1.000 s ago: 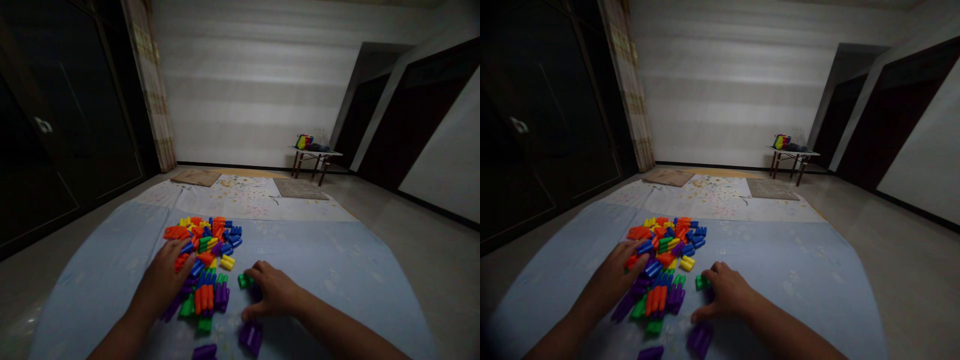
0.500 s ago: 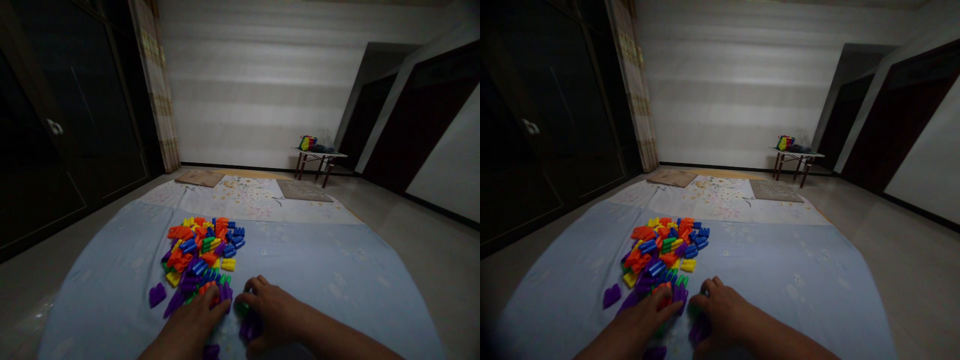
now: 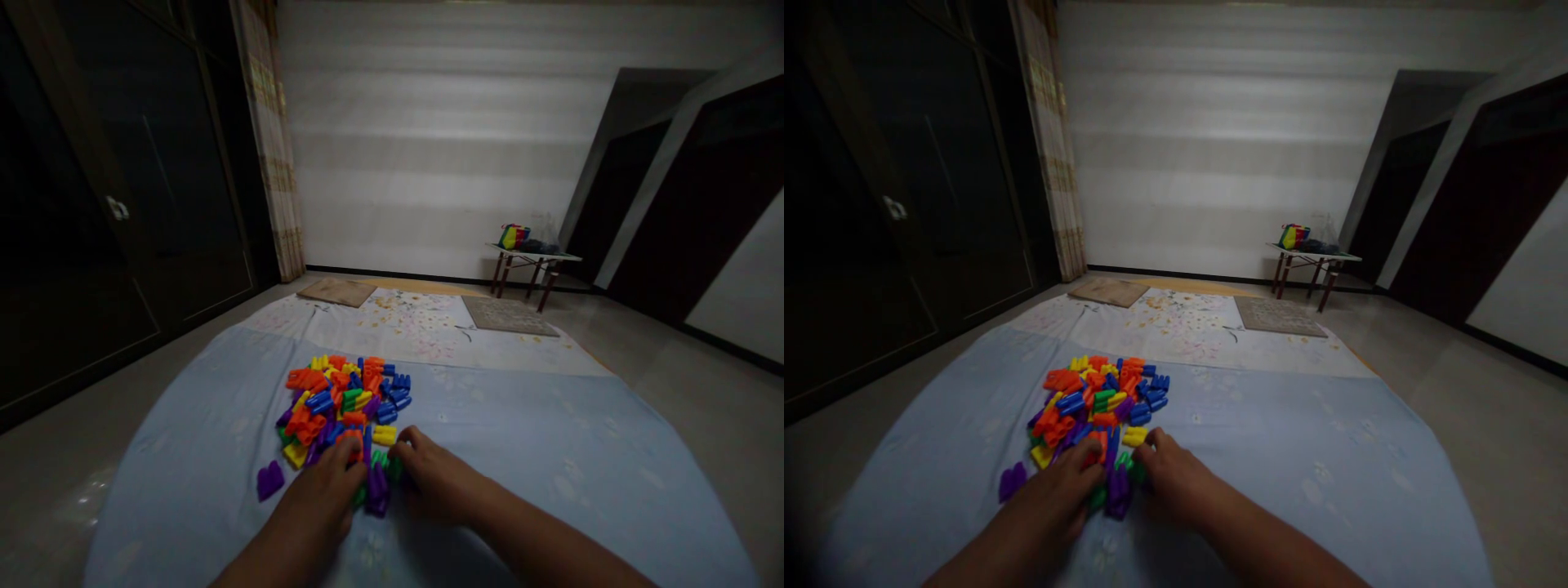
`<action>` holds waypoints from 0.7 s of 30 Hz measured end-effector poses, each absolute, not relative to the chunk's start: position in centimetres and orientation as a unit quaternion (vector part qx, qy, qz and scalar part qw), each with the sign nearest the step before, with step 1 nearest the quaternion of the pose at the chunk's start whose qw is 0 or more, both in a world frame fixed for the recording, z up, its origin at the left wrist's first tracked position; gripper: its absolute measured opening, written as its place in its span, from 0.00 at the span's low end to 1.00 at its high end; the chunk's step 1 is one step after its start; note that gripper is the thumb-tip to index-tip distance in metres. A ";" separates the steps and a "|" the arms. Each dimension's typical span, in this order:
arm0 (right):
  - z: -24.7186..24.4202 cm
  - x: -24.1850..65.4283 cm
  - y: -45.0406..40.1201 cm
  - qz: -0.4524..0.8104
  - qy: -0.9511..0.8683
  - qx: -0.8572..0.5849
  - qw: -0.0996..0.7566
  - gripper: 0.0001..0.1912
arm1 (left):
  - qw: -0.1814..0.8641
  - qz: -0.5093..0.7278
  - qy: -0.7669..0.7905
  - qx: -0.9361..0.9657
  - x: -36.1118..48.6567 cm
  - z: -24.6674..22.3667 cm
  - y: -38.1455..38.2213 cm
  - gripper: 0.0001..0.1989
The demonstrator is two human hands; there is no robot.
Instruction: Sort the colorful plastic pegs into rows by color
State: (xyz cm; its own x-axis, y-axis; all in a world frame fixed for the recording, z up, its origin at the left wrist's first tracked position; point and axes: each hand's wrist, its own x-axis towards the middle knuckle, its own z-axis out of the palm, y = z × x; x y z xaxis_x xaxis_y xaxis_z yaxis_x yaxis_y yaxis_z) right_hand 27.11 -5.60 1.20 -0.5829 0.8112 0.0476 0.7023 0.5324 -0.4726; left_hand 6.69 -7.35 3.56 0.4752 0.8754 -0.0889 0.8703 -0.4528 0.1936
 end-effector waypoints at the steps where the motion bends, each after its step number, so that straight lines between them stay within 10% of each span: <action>1: 1.1 26.8 -4.8 0.210 -0.864 -0.430 0.157 0.26 | 0.095 0.030 0.514 0.852 6.5 3.9 -6.6 0.22; 8: 1.1 22.8 2.2 0.242 -0.804 -0.475 0.263 0.19 | 0.023 0.164 0.544 0.822 4.2 3.1 0.7 0.16; 14: 2.1 22.9 2.6 0.265 -0.768 -0.455 0.365 0.33 | 0.024 0.240 0.602 0.761 0.4 2.9 2.2 0.22; 21: 0.3 25.8 -3.0 0.218 -0.816 -0.494 0.206 0.50 | 0.107 0.125 0.669 0.725 -2.7 2.6 -4.0 0.29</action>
State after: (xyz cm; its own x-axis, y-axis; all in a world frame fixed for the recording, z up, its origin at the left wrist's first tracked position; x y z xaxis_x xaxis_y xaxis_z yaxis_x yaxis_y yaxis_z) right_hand 25.85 -3.02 0.32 -0.4265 0.8963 0.1214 0.7162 0.4167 -0.5598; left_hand -2.74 -4.04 2.60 0.0747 0.9965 0.0376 0.9432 -0.0829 0.3218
